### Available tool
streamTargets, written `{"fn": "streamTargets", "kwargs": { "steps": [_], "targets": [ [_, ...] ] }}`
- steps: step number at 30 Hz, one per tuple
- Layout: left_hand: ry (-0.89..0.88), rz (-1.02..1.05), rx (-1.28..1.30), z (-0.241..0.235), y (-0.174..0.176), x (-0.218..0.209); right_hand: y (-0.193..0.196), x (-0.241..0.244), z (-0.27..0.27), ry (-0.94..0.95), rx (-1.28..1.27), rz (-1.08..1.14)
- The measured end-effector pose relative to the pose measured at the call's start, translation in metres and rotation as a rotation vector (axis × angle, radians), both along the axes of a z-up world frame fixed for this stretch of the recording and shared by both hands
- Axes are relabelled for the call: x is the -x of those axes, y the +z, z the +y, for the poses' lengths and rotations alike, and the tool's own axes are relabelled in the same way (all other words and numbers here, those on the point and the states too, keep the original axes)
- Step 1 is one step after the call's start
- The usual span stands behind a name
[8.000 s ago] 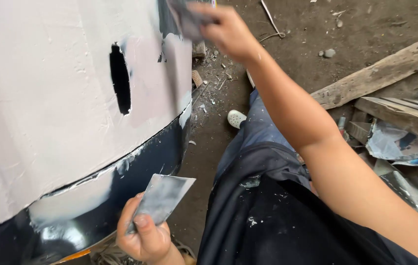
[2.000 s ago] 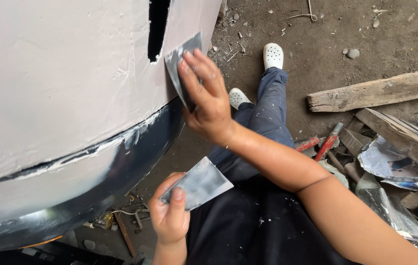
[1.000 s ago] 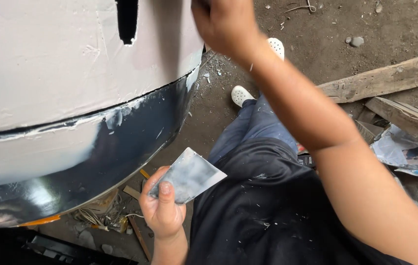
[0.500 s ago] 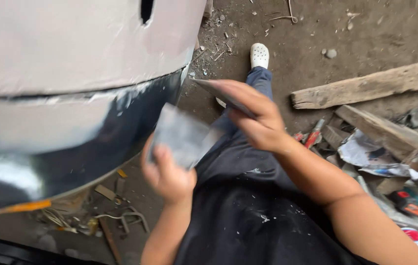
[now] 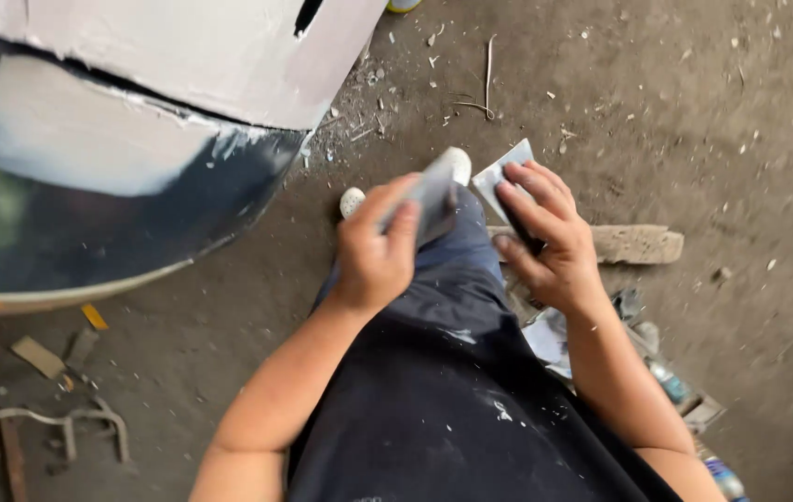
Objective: The person uses a sanding block to smooth a white filler patch on the side of a dark-colored car. They move along the vehicle's body, applying pressure to the sanded area to even out the surface.
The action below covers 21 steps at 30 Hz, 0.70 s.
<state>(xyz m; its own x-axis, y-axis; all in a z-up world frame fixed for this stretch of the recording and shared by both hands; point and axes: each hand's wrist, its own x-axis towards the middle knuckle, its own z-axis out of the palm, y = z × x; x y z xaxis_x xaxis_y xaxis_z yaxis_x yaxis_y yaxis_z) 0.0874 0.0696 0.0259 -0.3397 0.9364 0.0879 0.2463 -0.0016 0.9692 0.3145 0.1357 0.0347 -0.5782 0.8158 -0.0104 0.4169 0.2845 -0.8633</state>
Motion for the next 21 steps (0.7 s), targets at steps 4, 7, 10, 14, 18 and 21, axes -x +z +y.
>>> {"fn": "streamTargets", "kwargs": {
  "steps": [4,7,10,14,18,21],
  "targets": [
    [-0.064,0.116,-0.063,0.025,-0.006,-0.034,-0.019,-0.005,0.018,0.066,-0.148,-0.029],
    [0.080,0.108,-0.023,0.035,-0.018,-0.056,-0.036,-0.017,0.037,0.240,-0.115,-0.042],
    [0.180,0.095,-0.008,0.038,-0.020,-0.075,-0.042,-0.035,0.053,0.435,-0.046,-0.047],
    [0.266,0.131,-0.318,0.046,-0.005,-0.075,-0.076,-0.050,0.082,0.588,0.248,0.031],
    [0.497,0.059,-0.211,-0.005,-0.014,-0.043,-0.077,-0.035,0.133,0.553,0.816,0.330],
    [0.619,0.028,-0.278,-0.042,-0.056,-0.001,-0.053,-0.010,0.158,0.474,0.867,0.689]
  ]
}}
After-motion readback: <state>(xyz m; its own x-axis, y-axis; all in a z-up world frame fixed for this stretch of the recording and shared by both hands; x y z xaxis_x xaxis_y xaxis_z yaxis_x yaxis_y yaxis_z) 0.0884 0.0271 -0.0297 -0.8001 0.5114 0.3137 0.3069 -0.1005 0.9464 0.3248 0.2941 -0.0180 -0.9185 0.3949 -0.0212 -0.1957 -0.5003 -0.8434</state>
